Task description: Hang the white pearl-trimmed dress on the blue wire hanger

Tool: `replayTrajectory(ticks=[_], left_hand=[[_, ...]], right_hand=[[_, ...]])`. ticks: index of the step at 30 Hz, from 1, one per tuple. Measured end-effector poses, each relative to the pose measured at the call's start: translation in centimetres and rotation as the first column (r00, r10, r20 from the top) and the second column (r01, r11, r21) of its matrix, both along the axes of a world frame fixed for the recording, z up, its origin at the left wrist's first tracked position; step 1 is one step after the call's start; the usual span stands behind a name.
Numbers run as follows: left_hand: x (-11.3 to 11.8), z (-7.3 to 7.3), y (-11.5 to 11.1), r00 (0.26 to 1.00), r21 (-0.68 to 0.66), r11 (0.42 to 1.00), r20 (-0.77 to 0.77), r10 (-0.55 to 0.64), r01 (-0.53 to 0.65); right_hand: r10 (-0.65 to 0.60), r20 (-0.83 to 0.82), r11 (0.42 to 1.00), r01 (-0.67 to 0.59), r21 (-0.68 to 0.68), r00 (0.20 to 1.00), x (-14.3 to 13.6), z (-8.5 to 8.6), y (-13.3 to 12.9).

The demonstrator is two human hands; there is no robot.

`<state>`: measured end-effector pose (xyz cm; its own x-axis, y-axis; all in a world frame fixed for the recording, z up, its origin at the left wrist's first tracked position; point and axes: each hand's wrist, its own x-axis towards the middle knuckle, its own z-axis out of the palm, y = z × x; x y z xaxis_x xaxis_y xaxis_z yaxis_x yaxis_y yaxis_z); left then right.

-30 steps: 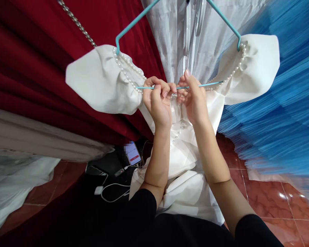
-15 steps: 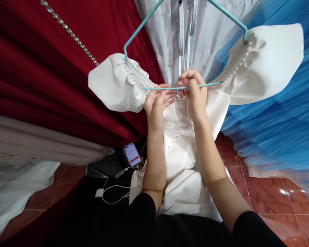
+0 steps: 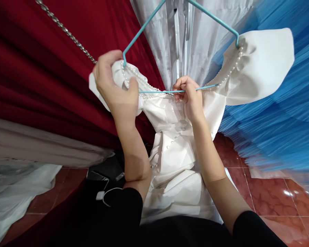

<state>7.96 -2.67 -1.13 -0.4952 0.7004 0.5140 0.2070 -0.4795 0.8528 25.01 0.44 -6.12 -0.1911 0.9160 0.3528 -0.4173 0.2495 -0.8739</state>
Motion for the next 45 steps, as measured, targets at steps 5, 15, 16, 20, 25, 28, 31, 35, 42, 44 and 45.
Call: replayTrajectory(ticks=[5,15,16,20,25,28,31,35,42,44,45], left_hand=[[-2.7,0.3,1.6,0.967,0.165,0.982,-0.221,0.128,-0.093],[-5.9,-7.4,0.4,0.967,0.221,0.942,0.082,0.24,-0.253],[-4.7,-8.3,0.0,0.98,0.197,0.961,0.076,0.183,-0.195],[0.7,-8.6,-0.8,0.973,0.029,0.973,0.016,-0.229,0.228],[6.2,-6.0,-0.1,0.928,0.188,0.936,0.17,-0.331,0.299],[8.2,-6.2,-0.1,0.909,0.257,0.935,0.278,-0.312,0.243],[8.8,-6.7,-0.3,0.894,0.31,0.926,0.318,-0.316,0.217],[8.3,-6.0,-0.5,0.88,0.331,0.915,0.331,-0.34,0.229],[7.3,-5.6,0.7,0.88,0.367,0.904,0.324,-0.348,0.222],[7.2,-5.9,1.1,0.869,0.384,0.892,0.325,-0.374,0.24],[7.3,-6.0,1.2,0.867,0.383,0.891,0.325,-0.377,0.244]], right_hand=[[-0.037,0.107,0.999,0.038,-0.008,0.994,0.3,0.5,-0.3],[0.031,-0.091,0.999,-0.03,0.019,0.995,-0.4,0.2,-0.3],[0.031,-0.088,1.0,-0.03,0.01,0.996,-0.5,0.1,-0.2],[0.027,-0.074,1.0,-0.026,0.012,0.997,-0.8,0.0,0.0],[0.039,-0.055,0.999,-0.037,0.024,0.998,-0.4,0.2,0.0],[0.041,-0.047,0.999,-0.041,0.004,0.998,-0.1,0.0,-0.1],[-0.012,-0.04,0.999,0.01,-0.041,0.999,-0.1,-0.2,-0.5],[-0.037,0.067,0.99,0.046,-0.136,0.997,0.4,0.5,-1.5],[-0.108,0.526,0.994,0.093,0.054,0.844,3.7,4.4,-5.5],[-0.364,0.438,0.926,0.272,0.26,0.822,4.6,5.6,-5.9],[-0.526,0.361,0.836,0.39,0.386,0.77,5.1,6.1,-5.7]])
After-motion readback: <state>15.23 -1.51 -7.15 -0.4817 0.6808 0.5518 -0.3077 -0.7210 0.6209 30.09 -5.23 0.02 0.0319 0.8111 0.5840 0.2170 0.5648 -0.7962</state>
